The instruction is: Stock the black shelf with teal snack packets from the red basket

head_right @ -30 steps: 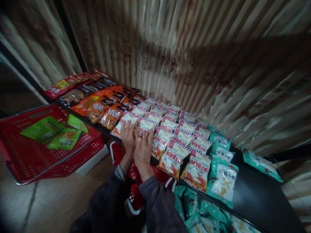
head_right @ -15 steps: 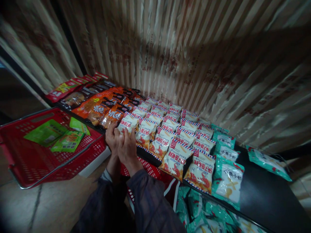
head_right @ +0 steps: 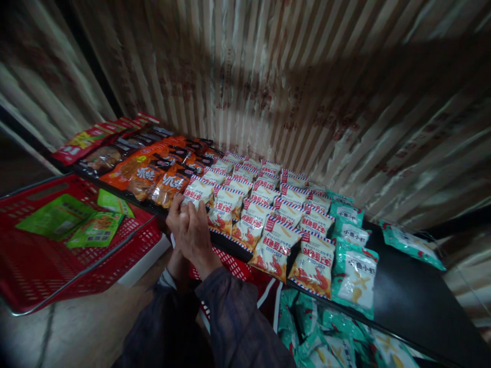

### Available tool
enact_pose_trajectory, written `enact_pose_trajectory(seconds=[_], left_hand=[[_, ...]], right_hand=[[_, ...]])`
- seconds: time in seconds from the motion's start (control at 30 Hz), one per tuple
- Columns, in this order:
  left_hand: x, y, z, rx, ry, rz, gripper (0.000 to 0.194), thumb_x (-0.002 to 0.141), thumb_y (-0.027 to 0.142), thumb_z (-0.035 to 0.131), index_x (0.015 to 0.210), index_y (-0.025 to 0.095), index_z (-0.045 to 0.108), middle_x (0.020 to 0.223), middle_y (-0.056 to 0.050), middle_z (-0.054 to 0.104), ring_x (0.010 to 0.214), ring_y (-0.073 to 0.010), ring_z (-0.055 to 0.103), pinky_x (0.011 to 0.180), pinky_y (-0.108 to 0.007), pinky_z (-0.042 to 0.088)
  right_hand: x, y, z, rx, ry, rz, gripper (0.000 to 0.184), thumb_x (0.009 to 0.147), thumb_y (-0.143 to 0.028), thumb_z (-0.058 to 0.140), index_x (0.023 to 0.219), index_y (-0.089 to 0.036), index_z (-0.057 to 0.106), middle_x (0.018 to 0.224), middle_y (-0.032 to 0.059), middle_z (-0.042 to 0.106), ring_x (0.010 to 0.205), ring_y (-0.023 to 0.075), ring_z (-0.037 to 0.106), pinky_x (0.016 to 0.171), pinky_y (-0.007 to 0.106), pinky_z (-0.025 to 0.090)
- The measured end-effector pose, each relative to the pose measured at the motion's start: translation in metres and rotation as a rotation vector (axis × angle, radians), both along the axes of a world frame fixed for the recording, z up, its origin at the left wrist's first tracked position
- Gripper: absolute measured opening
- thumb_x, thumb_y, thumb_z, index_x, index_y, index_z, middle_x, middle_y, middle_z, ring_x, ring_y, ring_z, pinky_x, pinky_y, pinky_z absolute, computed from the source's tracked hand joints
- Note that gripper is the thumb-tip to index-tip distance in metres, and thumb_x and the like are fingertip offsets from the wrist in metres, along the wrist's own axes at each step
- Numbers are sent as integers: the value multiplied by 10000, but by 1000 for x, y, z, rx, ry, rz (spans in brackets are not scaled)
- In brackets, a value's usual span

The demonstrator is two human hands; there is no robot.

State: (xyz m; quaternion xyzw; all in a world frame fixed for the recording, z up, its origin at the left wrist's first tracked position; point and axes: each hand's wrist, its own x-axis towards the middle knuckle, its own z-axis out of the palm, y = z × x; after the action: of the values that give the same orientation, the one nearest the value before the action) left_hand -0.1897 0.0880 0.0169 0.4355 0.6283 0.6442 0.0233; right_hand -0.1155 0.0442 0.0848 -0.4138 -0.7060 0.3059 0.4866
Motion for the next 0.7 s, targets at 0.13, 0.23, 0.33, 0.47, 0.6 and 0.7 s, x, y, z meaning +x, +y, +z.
enact_pose_trajectory(seconds=[0.13, 0.23, 0.33, 0.47, 0.6, 0.7], left_hand=[[7, -3, 10, -10, 0, 80, 282, 850, 205, 458, 1038, 160, 664, 1195, -120, 670, 1186, -234, 589, 1051, -386, 453], [16, -6, 20, 40, 43, 126, 296, 853, 166, 433, 1033, 152, 667, 1250, -126, 638, 1264, -237, 529, 1101, -406, 397], [26, -6, 23, 80, 106, 112, 313, 848, 135, 421, 1047, 149, 662, 1289, -132, 610, 1325, -237, 467, 1139, -430, 340], [37, -6, 24, 71, 148, 101, 320, 841, 106, 417, 1049, 145, 657, 1329, -149, 577, 1373, -252, 404, 1158, -474, 290], [54, -14, 34, 127, 234, 84, 306, 867, 104, 418, 1059, 150, 652, 1364, -145, 547, 1418, -248, 328, 1168, -481, 265], [79, -26, 43, 194, 347, -4, 303, 895, 107, 412, 1088, 145, 642, 1387, -152, 527, 1447, -248, 264, 1172, -499, 247]], right_hand=[[16, -10, -8, 47, -117, -45, 422, 986, -315, 317, 1310, -227, 572, 1310, 76, 602, 1329, 221, 465, 1146, 479, 353], [40, -30, -9, 51, -109, -154, 492, 997, -367, 269, 1337, -129, 533, 1427, 143, 502, 1379, 214, 407, 1143, 444, 353], [72, -54, -7, 62, -85, -268, 508, 1004, -361, 253, 1336, -84, 520, 1481, 177, 431, 1399, 199, 377, 1144, 423, 346], [121, -85, -10, 73, -135, -412, 454, 1003, -319, 276, 1359, -152, 503, 1522, 142, 379, 1429, 200, 322, 1154, 469, 316], [164, -102, -25, 130, -190, -571, 444, 997, -289, 308, 1405, -177, 445, 1572, 145, 271, 1457, 234, 256, 1150, 536, 289], [183, -103, -39, 200, -281, -634, 473, 987, -277, 357, 1449, -173, 377, 1584, 162, 228, 1474, 271, 192, 1140, 598, 260]])
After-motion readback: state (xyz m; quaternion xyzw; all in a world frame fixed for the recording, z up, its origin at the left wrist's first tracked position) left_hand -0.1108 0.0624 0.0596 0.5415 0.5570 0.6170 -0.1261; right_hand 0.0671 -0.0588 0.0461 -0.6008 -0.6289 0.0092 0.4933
